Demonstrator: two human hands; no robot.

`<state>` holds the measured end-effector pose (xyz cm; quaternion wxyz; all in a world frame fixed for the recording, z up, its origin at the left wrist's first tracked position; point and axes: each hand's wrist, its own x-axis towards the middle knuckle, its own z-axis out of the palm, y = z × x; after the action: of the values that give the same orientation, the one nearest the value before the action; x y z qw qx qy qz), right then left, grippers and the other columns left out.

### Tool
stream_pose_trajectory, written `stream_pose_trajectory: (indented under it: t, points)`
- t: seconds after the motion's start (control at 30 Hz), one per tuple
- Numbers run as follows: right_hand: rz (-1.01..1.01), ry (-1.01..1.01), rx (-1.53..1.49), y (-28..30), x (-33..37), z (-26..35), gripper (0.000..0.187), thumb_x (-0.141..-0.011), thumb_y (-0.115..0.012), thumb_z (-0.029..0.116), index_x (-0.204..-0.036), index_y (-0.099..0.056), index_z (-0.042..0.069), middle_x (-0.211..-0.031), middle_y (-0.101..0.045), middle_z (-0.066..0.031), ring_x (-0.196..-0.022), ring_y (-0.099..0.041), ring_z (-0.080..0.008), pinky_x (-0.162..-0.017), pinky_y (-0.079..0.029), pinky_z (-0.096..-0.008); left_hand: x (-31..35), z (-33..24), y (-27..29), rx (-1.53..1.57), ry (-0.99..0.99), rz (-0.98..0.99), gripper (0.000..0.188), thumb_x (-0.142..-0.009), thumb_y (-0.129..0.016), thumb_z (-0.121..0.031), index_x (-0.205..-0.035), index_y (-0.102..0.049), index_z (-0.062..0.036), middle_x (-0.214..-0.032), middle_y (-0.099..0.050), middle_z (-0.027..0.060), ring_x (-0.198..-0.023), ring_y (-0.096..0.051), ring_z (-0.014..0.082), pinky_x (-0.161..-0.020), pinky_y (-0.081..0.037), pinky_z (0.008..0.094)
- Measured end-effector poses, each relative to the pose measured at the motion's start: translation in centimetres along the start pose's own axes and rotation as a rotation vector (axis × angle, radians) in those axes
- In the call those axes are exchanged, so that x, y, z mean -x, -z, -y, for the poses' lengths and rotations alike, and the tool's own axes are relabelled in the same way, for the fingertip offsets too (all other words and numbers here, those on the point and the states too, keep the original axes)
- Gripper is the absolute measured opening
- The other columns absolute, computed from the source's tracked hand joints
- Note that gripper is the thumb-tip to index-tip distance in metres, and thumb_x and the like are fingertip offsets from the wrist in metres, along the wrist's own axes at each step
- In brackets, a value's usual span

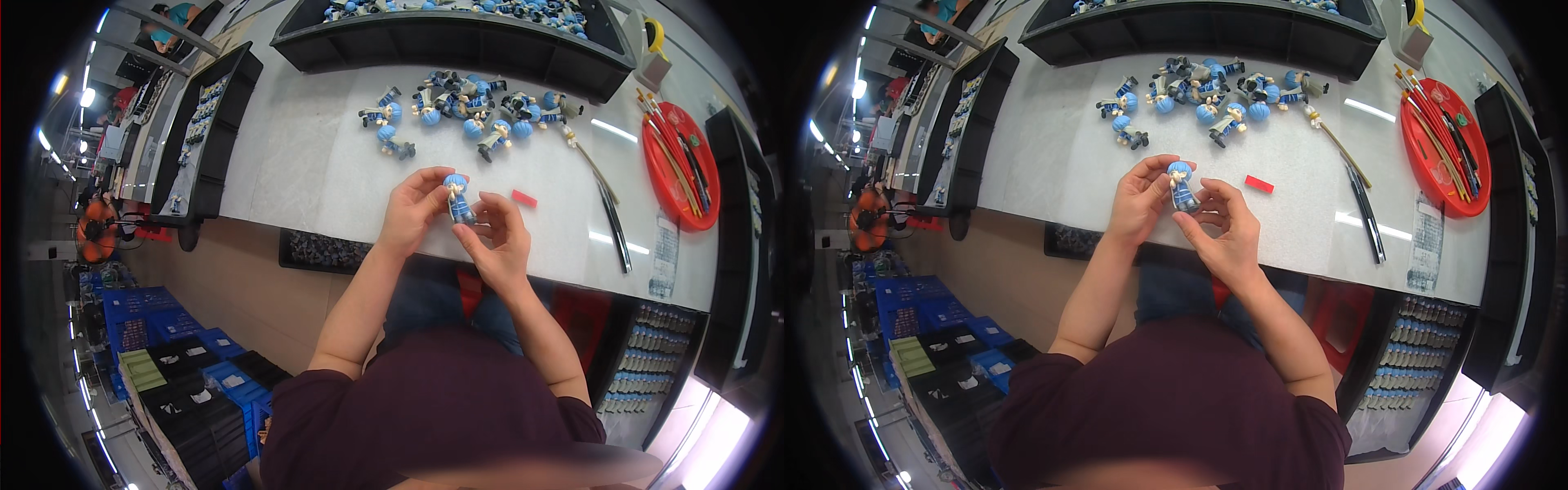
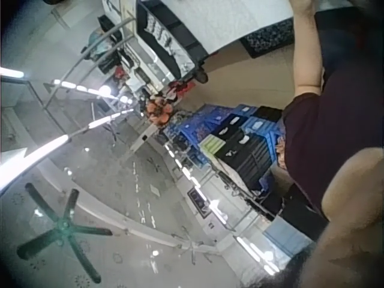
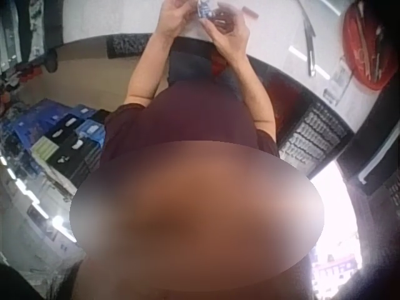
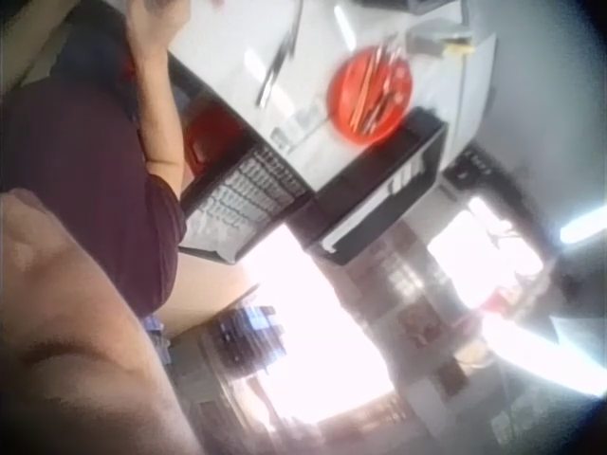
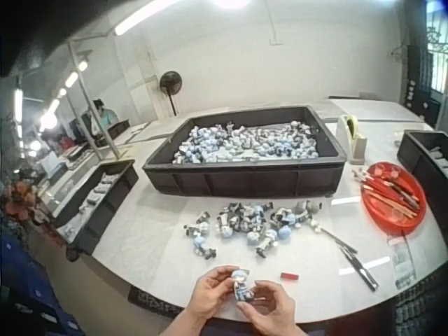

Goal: The person assembles small blue toy figures by hand.

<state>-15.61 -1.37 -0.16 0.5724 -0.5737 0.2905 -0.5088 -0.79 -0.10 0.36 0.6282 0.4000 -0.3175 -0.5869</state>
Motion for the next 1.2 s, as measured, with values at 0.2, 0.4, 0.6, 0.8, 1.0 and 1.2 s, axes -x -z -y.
stream_pose_trajectory:
  t: [0.2,0.4,0.6,0.8,1.0,1.2]
  points:
    - [-0.008,0.007,0.017,0.06,-0.02,0.08,0.046,-0.071,-0.070,0.004,-0.109,-0.046,-0.002,-0.092,-0.056,-0.0087,-0.081,-0.056,-0.0117,-0.067,-0.051,-0.0229,-0.02,-0.16,-0.05,-0.026,0.021,-0.009,0.025,-0.086,-0.051,-0.007,-0.110,-0.049,-0.0003,-0.104,-0.058,0.0098,-0.088,-0.057,0.0142,-0.075,-0.047,0.0273]
    - [-0.012,0.006,0.006,0.09,0.03,-0.04,0.045,-0.072,-0.070,0.004,-0.109,-0.046,-0.002,-0.092,-0.056,-0.0088,-0.079,-0.056,-0.0112,-0.067,-0.051,-0.0230,-0.05,-0.07,-0.04,-0.032,0.030,-0.030,0.025,-0.086,-0.052,-0.007,-0.109,-0.050,-0.0007,-0.099,-0.059,0.0072,-0.086,-0.057,0.0131,-0.073,-0.047,0.0263]
    - [-0.004,0.011,-0.026,0.10,0.00,0.03,0.044,-0.073,-0.069,0.003,-0.110,-0.046,-0.002,-0.092,-0.056,-0.0091,-0.079,-0.057,-0.0112,-0.067,-0.052,-0.0229,0.01,-0.06,0.03,-0.035,0.009,0.003,0.024,-0.085,-0.053,-0.006,-0.108,-0.051,-0.0009,-0.104,-0.058,0.0095,-0.089,-0.057,0.0144,-0.075,-0.048,0.0279]
    - [-0.043,0.080,0.101,0.08,-0.09,-0.25,0.042,-0.071,-0.066,-0.004,-0.109,-0.048,-0.001,-0.094,-0.055,-0.0097,-0.081,-0.056,-0.0126,-0.068,-0.050,-0.0229,0.09,-0.52,-0.37,0.104,-0.060,0.068,0.020,-0.084,-0.052,-0.003,-0.105,-0.052,-0.0009,-0.113,-0.054,0.0149,-0.093,-0.057,0.0184,-0.080,-0.047,0.0310]
    - [-0.067,0.091,0.147,-0.04,-0.18,-0.08,0.041,-0.069,-0.063,-0.009,-0.108,-0.049,-0.001,-0.094,-0.055,-0.0101,-0.083,-0.056,-0.0134,-0.071,-0.048,-0.0245,0.05,0.23,0.48,0.051,-0.097,0.035,0.019,-0.083,-0.055,-0.003,-0.101,-0.053,-0.0009,-0.112,-0.054,0.0160,-0.096,-0.056,0.0192,-0.083,-0.045,0.0305]
    - [-0.081,0.072,0.160,0.01,-0.19,-0.36,0.044,-0.067,-0.060,-0.012,-0.108,-0.049,-0.001,-0.094,-0.056,-0.0105,-0.086,-0.056,-0.0148,-0.071,-0.047,-0.0245,0.08,0.07,0.46,0.099,-0.117,0.061,0.022,-0.083,-0.052,0.000,-0.104,-0.050,-0.0009,-0.112,-0.054,0.0168,-0.100,-0.054,0.0195,-0.087,-0.042,0.0309]
